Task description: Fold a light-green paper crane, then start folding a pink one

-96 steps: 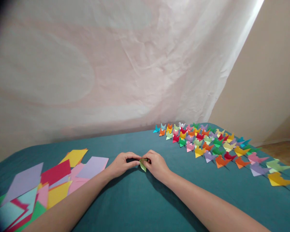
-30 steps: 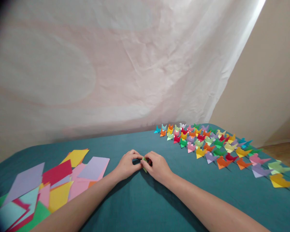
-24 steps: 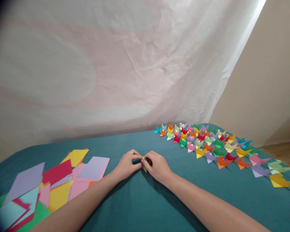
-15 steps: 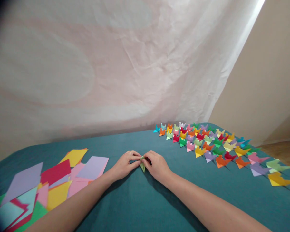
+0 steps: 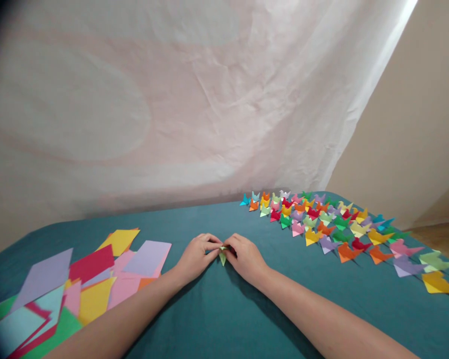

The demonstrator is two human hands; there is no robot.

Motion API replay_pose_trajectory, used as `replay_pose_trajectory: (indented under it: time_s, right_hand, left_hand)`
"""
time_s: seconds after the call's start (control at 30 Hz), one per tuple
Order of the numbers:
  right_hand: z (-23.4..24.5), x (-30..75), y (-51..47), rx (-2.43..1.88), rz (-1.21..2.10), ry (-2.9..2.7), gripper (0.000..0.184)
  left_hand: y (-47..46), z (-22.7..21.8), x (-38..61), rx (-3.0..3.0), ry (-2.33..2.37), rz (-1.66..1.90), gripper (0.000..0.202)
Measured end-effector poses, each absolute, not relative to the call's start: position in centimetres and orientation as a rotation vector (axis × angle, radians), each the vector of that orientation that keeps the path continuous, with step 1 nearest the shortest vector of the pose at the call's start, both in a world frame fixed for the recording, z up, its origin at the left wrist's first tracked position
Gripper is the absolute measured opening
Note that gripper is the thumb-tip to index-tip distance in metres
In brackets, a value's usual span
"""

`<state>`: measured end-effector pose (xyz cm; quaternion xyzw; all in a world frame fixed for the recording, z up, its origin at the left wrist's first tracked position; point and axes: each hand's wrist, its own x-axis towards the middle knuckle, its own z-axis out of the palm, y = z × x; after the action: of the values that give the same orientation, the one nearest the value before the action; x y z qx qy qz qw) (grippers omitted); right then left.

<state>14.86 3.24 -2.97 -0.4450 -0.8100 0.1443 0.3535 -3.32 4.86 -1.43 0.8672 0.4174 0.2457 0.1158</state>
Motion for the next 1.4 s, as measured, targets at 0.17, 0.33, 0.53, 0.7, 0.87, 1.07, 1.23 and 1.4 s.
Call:
replay_pose_trajectory:
  time_s: [0.17, 0.33, 0.53, 0.7, 0.87, 1.07, 1.23, 1.4]
  right_hand:
    - [-3.1, 15.1, 3.2, -1.133, 0.356, -2.144, 0.013]
    - [-3.3, 15.2, 3.3, -1.115, 0.332, -2.181, 0.016]
    - [-3.1, 15.2, 3.3, -1.095, 0.342, -2.187, 0.016]
    - [-2.8, 15.1, 3.0, -1.079, 0.36, -2.182, 0.017]
    - [-2.6, 15.1, 2.7, -1.064, 0.358, -2.18, 0.019]
    - [-2.5, 15.3, 2.6, -1.051, 0.354, -2.17, 0.019]
    - [-2.5, 15.3, 2.5, -1.05, 0.354, -2.152, 0.018]
    - [-2.4, 15.3, 2.5, -1.048, 0.353, -2.141, 0.017]
  left_hand:
    - [4.0, -0.8, -3.1, 2.755, 1.277, 0.613, 0.021]
    - [3.6, -0.3, -3.1, 2.918, 1.263, 0.545, 0.021]
    - [3.4, -0.3, -3.4, 2.83, 1.272, 0.585, 0.019]
    - [2.4, 0.2, -4.1, 2.783, 1.183, 0.548, 0.024]
    - [0.9, 0.8, -6.2, 2.73, 1.184, 0.43, 0.028]
    - [-0.7, 1.3, -11.3, 2.652, 1.345, 0.441, 0.027]
    - [-0.8, 1.1, -16.9, 2.447, 1.798, 0.648, 0.03]
    - [0.4, 1.0, -20.8, 2.076, 2.119, 0.593, 0.063]
